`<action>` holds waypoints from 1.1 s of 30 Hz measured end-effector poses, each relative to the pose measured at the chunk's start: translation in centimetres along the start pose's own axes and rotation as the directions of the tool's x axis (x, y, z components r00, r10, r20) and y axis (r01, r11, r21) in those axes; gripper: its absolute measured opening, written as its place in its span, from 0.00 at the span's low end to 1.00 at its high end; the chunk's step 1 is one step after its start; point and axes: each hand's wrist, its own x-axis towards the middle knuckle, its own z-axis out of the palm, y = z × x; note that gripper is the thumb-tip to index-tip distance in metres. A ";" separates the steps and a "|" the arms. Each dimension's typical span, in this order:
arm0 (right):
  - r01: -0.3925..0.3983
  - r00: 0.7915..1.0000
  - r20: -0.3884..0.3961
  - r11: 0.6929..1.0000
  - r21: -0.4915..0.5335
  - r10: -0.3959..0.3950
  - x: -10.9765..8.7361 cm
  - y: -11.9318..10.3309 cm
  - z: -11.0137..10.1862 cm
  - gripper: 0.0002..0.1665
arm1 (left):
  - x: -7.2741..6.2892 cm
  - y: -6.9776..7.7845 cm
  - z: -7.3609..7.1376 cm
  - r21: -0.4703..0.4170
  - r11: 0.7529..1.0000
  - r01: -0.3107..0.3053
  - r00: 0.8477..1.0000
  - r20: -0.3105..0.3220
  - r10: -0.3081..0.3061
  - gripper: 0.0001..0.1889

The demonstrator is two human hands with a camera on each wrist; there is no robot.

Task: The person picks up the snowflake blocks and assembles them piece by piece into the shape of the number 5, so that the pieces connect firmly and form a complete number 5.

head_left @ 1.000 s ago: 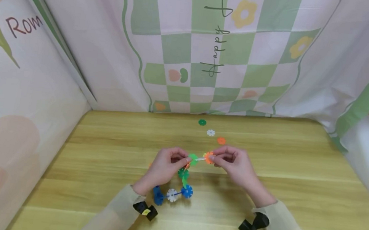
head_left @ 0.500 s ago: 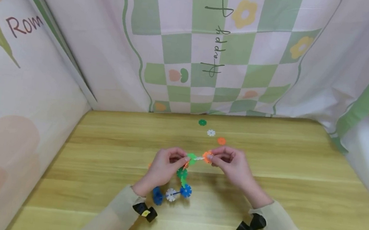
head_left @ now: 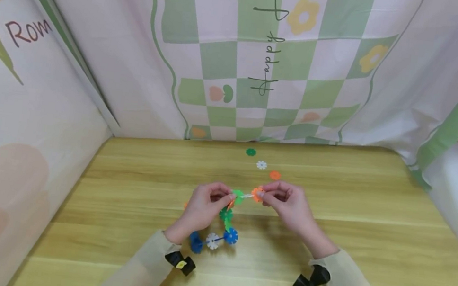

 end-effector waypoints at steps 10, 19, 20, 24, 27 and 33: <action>0.012 1.000 -0.011 1.000 0.028 -0.011 0.0 -0.1 0.4 0.10 | 0.0 0.1 -0.1 0.019 1.000 0.013 1.000 -0.023 -0.013 0.06; 0.016 1.000 0.007 1.000 0.026 -0.016 0.2 -0.3 0.3 0.09 | 0.0 0.1 -0.1 0.004 1.000 0.004 1.000 -0.022 -0.004 0.06; 0.018 1.000 0.009 1.000 0.022 -0.019 0.2 -0.3 0.3 0.09 | 0.0 0.1 -0.1 0.002 1.000 0.006 1.000 -0.023 -0.006 0.06; 0.014 1.000 0.011 1.000 0.024 -0.014 0.3 -0.4 0.3 0.09 | 0.0 0.2 -0.1 -0.008 1.000 0.020 0.999 -0.030 -0.020 0.06; 0.009 1.000 0.016 0.999 0.033 -0.009 0.5 -0.3 0.2 0.10 | 0.0 0.3 0.0 -0.020 1.000 0.020 0.999 -0.030 -0.020 0.06; 0.024 0.999 0.035 0.999 0.042 -0.025 1.3 -0.2 -0.6 0.13 | 0.1 0.5 0.5 -0.129 0.992 0.015 1.000 0.024 -0.012 0.06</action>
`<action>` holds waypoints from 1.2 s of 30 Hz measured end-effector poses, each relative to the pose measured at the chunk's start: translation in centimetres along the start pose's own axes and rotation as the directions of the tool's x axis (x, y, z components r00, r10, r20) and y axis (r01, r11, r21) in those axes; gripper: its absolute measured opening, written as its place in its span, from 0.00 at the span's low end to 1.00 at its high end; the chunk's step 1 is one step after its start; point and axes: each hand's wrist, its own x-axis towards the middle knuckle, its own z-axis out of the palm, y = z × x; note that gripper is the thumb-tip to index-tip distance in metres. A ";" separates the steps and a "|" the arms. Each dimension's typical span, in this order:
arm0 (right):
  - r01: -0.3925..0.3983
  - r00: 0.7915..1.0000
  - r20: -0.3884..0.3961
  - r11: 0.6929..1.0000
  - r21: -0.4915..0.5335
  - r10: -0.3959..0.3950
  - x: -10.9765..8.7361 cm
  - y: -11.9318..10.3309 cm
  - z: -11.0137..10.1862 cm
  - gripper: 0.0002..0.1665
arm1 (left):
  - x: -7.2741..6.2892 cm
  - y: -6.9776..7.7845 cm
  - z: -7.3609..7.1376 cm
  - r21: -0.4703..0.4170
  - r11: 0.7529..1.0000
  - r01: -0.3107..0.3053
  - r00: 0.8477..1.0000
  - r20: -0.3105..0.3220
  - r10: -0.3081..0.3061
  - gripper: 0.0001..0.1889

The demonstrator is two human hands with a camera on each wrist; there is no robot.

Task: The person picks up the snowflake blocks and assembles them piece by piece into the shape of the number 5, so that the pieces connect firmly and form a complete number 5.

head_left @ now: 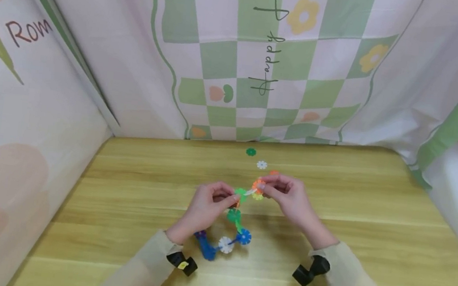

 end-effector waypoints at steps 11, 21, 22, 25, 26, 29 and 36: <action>-0.031 0.999 0.032 0.998 0.050 0.030 1.1 -0.3 -0.5 0.17 | 0.0 0.4 0.9 -0.058 0.995 0.084 0.990 0.115 -0.077 0.08; -0.017 0.997 0.074 1.000 0.023 0.015 1.0 -1.1 0.7 0.13 | 1.5 1.1 0.1 0.007 1.000 0.024 0.999 -0.027 -0.024 0.12; -0.012 0.997 0.078 1.000 0.021 0.011 1.0 -1.1 0.8 0.13 | 1.6 1.2 0.2 0.010 1.000 0.022 0.999 -0.029 -0.022 0.12; -0.002 0.996 0.090 1.000 0.026 0.000 1.0 -1.1 1.0 0.13 | 1.9 1.4 0.2 0.015 1.000 0.004 0.999 -0.034 -0.004 0.10; 0.001 0.996 0.087 1.000 0.018 -0.003 1.1 -1.0 1.0 0.13 | 2.0 1.4 0.2 0.016 1.000 0.001 0.999 -0.037 -0.001 0.09; 0.006 0.997 0.072 1.000 -0.019 -0.004 1.3 -0.5 0.7 0.15 | 2.0 1.5 0.1 0.008 1.000 0.000 0.999 -0.046 0.001 0.08; 0.033 0.998 0.068 0.971 -0.236 -0.017 2.1 2.0 -0.2 0.17 | 2.0 1.1 -0.3 -0.017 1.000 0.006 0.998 -0.064 -0.007 0.07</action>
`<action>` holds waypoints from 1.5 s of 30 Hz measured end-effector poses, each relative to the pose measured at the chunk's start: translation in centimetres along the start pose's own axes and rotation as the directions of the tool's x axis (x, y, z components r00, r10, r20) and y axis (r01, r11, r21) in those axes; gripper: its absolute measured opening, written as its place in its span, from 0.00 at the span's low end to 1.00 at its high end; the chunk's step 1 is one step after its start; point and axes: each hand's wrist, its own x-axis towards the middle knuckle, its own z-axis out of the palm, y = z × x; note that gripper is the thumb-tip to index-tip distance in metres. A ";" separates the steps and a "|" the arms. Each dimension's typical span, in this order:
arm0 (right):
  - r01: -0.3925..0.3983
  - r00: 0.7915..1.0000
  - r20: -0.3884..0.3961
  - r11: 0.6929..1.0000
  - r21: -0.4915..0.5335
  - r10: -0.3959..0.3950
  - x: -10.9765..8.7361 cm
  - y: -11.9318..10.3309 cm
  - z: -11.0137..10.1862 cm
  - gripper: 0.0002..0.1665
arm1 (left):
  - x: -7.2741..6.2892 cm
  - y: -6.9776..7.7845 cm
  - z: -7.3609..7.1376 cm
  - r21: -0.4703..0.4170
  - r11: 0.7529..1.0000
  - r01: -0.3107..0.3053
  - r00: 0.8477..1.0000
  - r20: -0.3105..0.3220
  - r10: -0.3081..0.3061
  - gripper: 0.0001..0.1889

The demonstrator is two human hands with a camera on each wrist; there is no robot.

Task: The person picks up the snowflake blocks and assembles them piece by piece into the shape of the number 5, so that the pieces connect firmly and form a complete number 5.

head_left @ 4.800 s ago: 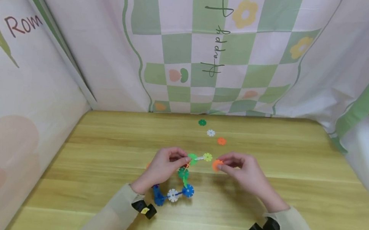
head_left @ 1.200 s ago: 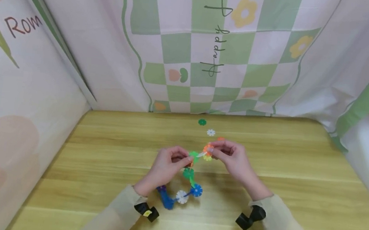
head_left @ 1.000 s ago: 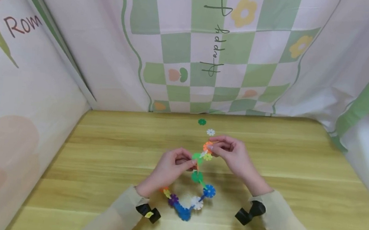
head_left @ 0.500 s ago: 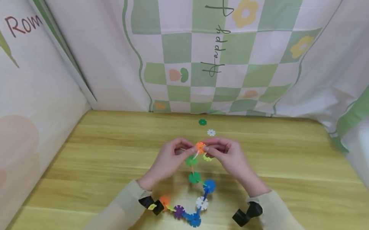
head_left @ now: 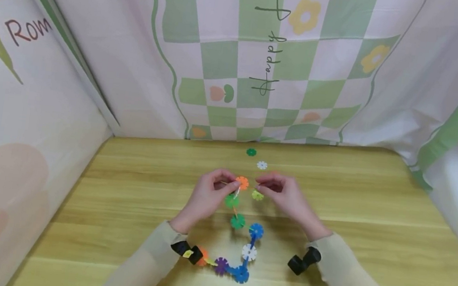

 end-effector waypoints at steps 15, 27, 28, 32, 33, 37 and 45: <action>-0.075 0.995 0.039 0.958 -0.278 0.089 1.1 3.3 0.5 0.21 | -0.2 -0.1 -0.3 -0.002 1.000 0.015 1.000 0.003 -0.015 0.06; -0.107 0.991 0.047 0.960 -0.258 0.123 1.2 3.1 0.6 0.16 | -0.2 -0.2 -0.2 -0.007 1.000 0.014 1.000 0.010 -0.014 0.06; -0.103 0.992 0.044 0.962 -0.253 0.118 1.1 3.1 0.7 0.16 | -0.2 -0.2 -0.2 -0.007 1.000 0.016 1.000 0.010 -0.016 0.06; -0.080 0.995 0.034 0.972 -0.221 0.089 1.0 3.2 0.7 0.15 | -0.3 -0.2 -0.3 -0.008 1.000 0.015 1.000 0.013 -0.015 0.06; -0.077 0.996 0.031 0.974 -0.212 0.085 1.0 3.2 0.6 0.15 | -0.3 -0.3 -0.3 -0.008 1.000 0.013 1.000 0.015 -0.013 0.06; -0.088 0.995 0.023 0.983 -0.159 0.093 0.8 2.8 0.4 0.15 | -0.3 -0.3 -0.3 -0.002 1.000 0.008 1.000 0.017 -0.008 0.06; -0.086 0.996 0.004 0.992 -0.093 0.086 0.4 1.8 0.0 0.14 | -0.4 -0.4 -0.3 -0.021 1.000 -0.012 1.000 0.022 0.012 0.06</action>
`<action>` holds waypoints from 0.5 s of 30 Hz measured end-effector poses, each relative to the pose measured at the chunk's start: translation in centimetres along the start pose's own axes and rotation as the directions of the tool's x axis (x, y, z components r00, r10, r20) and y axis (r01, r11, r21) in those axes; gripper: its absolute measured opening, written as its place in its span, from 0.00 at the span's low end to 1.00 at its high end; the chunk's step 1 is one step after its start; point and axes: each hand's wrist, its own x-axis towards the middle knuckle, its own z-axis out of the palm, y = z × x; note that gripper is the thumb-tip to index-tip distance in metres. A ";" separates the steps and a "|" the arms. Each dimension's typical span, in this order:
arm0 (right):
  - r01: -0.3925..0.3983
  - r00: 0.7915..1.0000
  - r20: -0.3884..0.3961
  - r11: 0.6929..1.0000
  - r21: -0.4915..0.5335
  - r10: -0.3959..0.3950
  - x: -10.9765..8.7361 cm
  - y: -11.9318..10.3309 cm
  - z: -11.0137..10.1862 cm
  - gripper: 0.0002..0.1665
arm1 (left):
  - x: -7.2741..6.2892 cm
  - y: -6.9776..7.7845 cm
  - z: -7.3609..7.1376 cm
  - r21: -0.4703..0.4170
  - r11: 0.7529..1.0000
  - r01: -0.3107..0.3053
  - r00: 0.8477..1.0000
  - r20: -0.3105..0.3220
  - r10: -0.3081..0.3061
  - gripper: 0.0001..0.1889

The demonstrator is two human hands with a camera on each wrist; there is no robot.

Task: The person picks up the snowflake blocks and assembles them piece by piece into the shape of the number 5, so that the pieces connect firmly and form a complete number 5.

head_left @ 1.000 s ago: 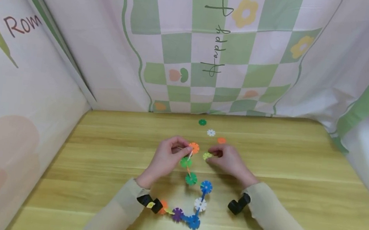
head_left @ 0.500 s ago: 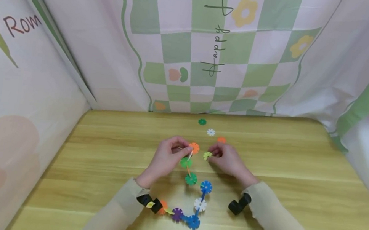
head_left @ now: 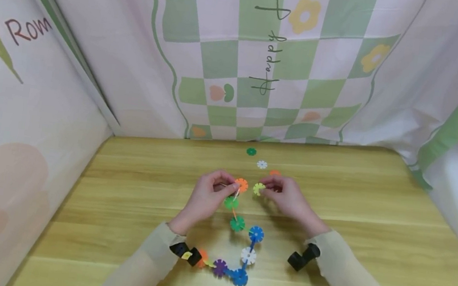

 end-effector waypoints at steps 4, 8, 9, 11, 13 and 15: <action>0.043 0.999 -0.023 0.999 0.021 -0.043 -0.3 -0.7 -0.2 0.13 | 0.0 0.0 0.1 -0.002 1.000 0.012 1.000 -0.007 -0.012 0.07; 0.069 0.997 -0.050 0.996 0.050 -0.066 -0.8 -1.9 -0.4 0.11 | 0.0 0.1 0.2 0.012 1.000 0.029 1.000 -0.010 -0.029 0.06; 0.068 0.996 -0.054 0.996 0.055 -0.065 -0.9 -2.3 -0.4 0.11 | 0.0 0.1 0.2 0.017 0.999 0.032 0.999 -0.009 -0.032 0.06; 0.067 0.996 -0.058 0.996 0.065 -0.063 -1.1 -2.8 -0.5 0.11 | 0.1 0.0 0.2 0.021 0.999 0.036 0.999 -0.006 -0.036 0.06; 0.072 0.996 -0.056 0.994 0.077 -0.068 -1.3 -3.3 -0.5 0.11 | 0.2 -0.1 0.2 0.019 0.999 0.038 0.999 -0.005 -0.038 0.06; 0.080 0.995 -0.060 0.992 0.094 -0.074 -1.4 -3.7 -0.5 0.10 | 0.2 -0.1 0.2 0.013 0.999 0.035 0.999 -0.005 -0.035 0.06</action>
